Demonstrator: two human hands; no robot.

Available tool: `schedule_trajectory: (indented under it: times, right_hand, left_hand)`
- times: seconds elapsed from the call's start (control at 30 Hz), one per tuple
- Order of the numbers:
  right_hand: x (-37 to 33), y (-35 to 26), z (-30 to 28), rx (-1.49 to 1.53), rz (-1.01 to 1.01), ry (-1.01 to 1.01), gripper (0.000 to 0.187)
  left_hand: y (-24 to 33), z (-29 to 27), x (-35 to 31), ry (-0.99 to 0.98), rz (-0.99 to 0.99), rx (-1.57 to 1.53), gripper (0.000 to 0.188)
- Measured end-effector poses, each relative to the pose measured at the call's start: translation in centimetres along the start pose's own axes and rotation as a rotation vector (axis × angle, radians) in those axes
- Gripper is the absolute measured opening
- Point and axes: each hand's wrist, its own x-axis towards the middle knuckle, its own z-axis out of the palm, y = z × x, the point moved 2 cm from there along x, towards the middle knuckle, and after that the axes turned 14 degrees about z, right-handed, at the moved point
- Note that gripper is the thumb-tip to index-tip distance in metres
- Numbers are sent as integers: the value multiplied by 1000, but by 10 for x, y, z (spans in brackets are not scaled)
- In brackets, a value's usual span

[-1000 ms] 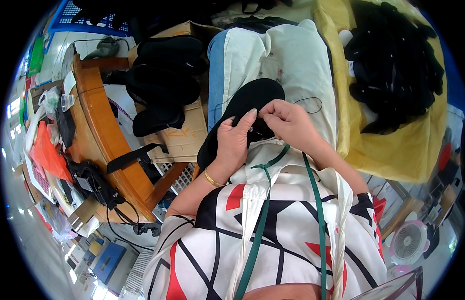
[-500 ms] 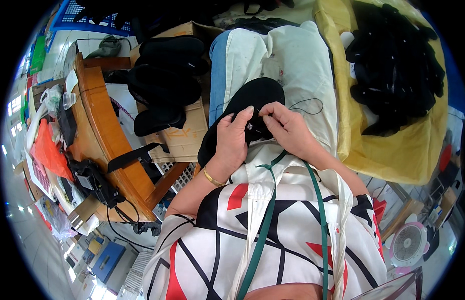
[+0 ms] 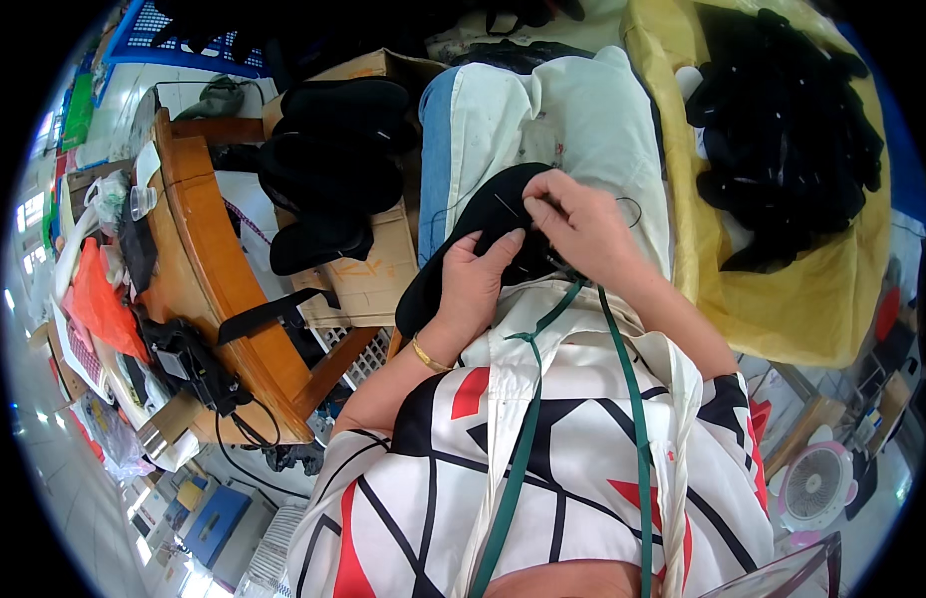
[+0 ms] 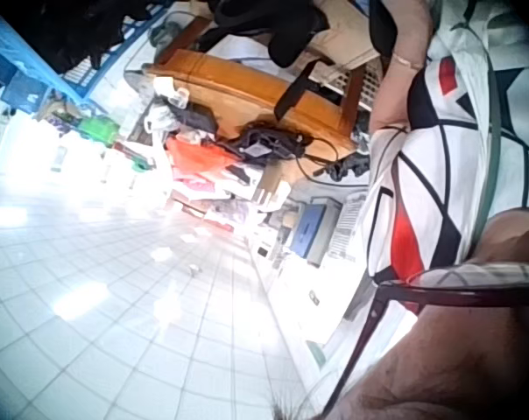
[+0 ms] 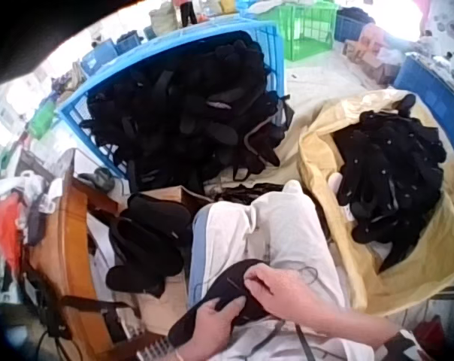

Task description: The person sits cross-legged and hand-sews a black shoe using a needle and thread. They repeatedly insert the needle into the shoe material and pull the thread through to stitch the shoe. The person handles the shoe and needle directly, occasionally adjusting the thread.

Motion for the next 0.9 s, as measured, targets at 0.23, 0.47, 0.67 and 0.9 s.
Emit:
schedule_trajectory:
  times: [0.23,0.47,0.67,0.9]
  right_hand:
    - [2,12,2,-56,-370,328,12]
    - [-17,1,-29,733,131,-127,14]
    - [-23,61,-129,1281,5,334,31]
    - [-69,139,-223,1331,-254,974,9]
  left_hand:
    - [12,6,5,-218,163,405,14]
    - [64,22,56,-622,464,919,23]
    - [45,44,85,-1029,273,1176,28]
    - [46,46,66,-854,817,1340,52]
